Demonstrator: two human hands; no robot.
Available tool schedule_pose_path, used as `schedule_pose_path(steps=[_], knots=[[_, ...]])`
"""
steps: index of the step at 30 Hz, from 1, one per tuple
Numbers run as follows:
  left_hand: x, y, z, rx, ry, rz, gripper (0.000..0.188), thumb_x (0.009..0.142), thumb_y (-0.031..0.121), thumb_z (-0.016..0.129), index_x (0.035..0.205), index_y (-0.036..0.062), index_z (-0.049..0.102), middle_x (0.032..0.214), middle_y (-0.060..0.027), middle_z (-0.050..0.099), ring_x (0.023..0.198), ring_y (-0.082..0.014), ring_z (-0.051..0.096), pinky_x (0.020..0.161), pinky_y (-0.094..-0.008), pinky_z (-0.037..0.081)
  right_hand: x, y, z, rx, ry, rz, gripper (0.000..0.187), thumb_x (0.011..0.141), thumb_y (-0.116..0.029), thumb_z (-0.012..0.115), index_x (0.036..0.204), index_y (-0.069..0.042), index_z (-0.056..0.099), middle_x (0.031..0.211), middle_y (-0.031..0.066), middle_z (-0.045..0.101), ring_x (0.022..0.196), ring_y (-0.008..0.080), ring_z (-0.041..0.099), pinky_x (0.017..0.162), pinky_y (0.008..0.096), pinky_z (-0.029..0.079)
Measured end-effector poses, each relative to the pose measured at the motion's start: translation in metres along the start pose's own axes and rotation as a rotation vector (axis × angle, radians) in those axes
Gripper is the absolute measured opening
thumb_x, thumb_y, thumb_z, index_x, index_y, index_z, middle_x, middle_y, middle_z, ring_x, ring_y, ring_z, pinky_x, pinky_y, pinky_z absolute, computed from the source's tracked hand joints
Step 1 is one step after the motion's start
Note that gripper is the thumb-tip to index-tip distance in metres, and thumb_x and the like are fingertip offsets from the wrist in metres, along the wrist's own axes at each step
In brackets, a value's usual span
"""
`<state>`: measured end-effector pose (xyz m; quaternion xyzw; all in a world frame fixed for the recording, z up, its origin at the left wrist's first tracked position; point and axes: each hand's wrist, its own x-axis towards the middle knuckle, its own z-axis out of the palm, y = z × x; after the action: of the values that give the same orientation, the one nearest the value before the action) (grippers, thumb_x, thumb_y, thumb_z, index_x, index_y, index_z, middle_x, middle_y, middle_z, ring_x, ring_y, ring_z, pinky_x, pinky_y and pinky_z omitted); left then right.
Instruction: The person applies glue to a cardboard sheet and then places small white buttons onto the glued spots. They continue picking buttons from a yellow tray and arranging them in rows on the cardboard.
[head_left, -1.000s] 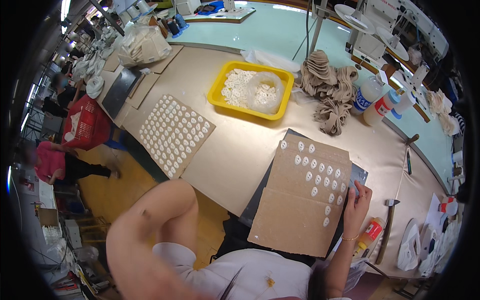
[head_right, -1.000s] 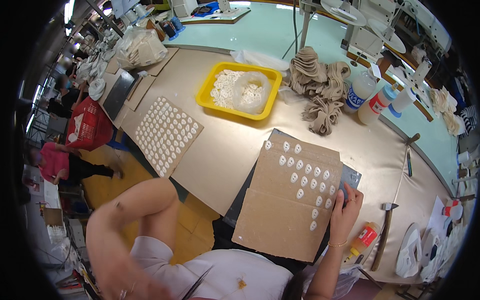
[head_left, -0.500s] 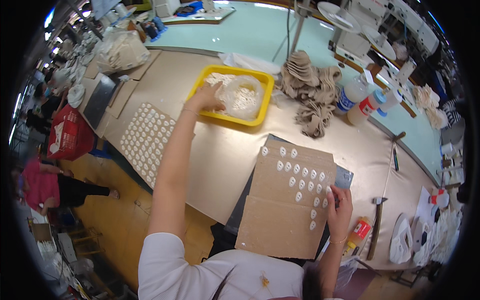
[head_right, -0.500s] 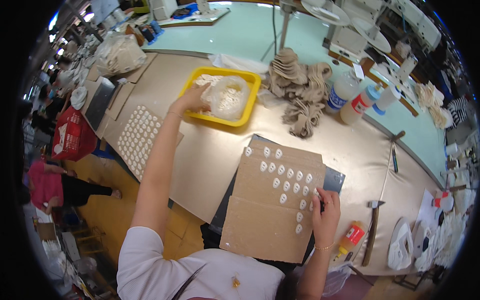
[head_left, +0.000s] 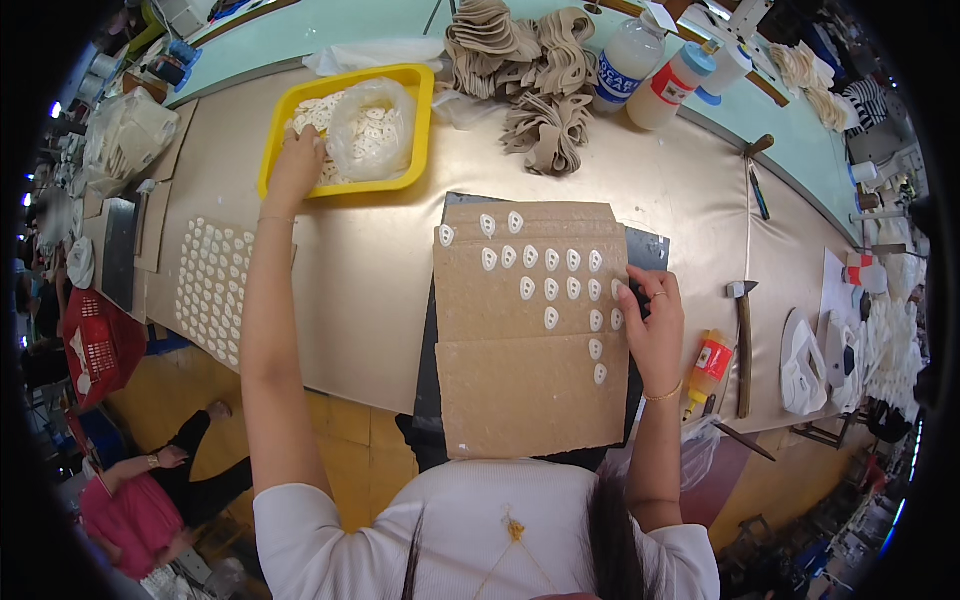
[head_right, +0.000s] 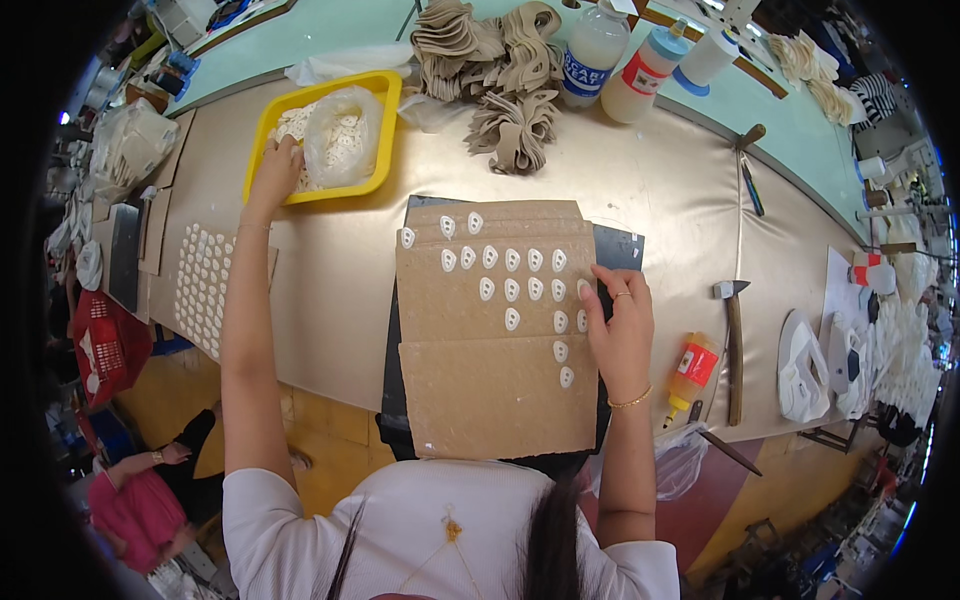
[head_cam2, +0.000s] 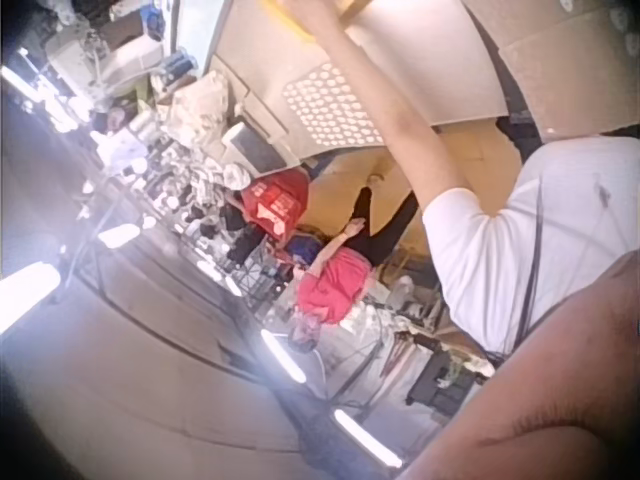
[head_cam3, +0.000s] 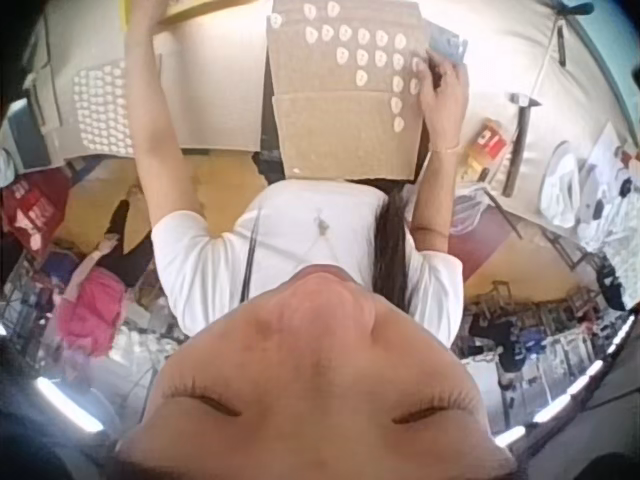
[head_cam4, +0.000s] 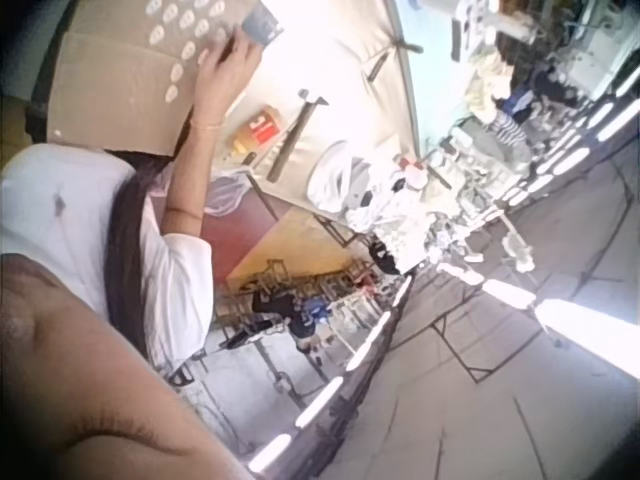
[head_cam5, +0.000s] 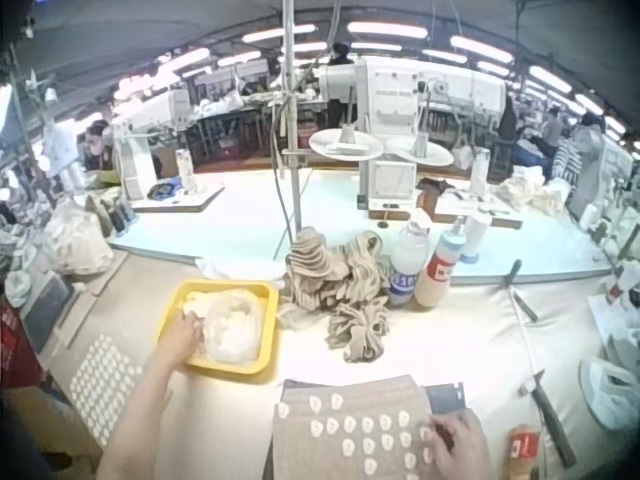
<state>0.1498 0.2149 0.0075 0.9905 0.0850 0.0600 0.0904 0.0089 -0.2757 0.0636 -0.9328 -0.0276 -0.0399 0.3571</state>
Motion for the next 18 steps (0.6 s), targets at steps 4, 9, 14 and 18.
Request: schedule_pose_path(steps=[4, 9, 14, 18], knots=[[0.007, -0.002, 0.005, 0.031, 0.031, -0.079, 0.023, 0.086, 0.017, 0.053, 0.103, 0.0011, 0.054, 0.105, -0.0275, 0.054, 0.093, -0.0443, 0.057, 0.081, -0.0492, 0.048, 0.001, -0.007, -0.008, 0.011, -0.026, 0.061, 0.023, 0.085, -0.013, 0.064, 0.105, -0.001, 0.064, 0.092, 0.0107, 0.055, 0.084, 0.0231, 0.056, 0.073, 0.0308, 0.046], [0.020, -0.023, 0.005, -0.178, 0.068, -0.149, 0.022, 0.083, 0.014, 0.059, 0.098, -0.0024, 0.059, 0.095, -0.0238, 0.058, 0.070, -0.0337, 0.064, 0.062, -0.0416, 0.053, 0.000, -0.003, -0.010, 0.022, -0.002, 0.064, 0.024, 0.086, -0.014, 0.064, 0.105, -0.002, 0.064, 0.093, 0.0102, 0.056, 0.084, 0.0226, 0.057, 0.073, 0.0304, 0.046], [0.022, -0.017, -0.009, -0.583, 0.004, -0.331, 0.019, 0.085, 0.011, 0.060, 0.095, -0.0048, 0.060, 0.088, -0.0157, 0.060, 0.046, -0.0176, 0.061, 0.043, -0.0274, 0.049, -0.001, 0.003, -0.012, 0.000, 0.004, 0.062, 0.024, 0.088, -0.019, 0.062, 0.107, -0.005, 0.064, 0.093, 0.0051, 0.055, 0.078, 0.0143, 0.055, 0.066, 0.0258, 0.044], [0.018, -0.014, -0.018, -0.941, 0.064, -0.364, 0.020, 0.087, 0.012, 0.060, 0.096, -0.0065, 0.060, 0.087, -0.0113, 0.061, 0.058, -0.0172, 0.063, 0.052, -0.0248, 0.053, 0.002, -0.007, -0.016, -0.023, -0.033, 0.085, 0.023, 0.088, -0.016, 0.062, 0.107, -0.002, 0.063, 0.094, 0.0089, 0.056, 0.084, 0.0199, 0.057, 0.073, 0.0288, 0.046]])
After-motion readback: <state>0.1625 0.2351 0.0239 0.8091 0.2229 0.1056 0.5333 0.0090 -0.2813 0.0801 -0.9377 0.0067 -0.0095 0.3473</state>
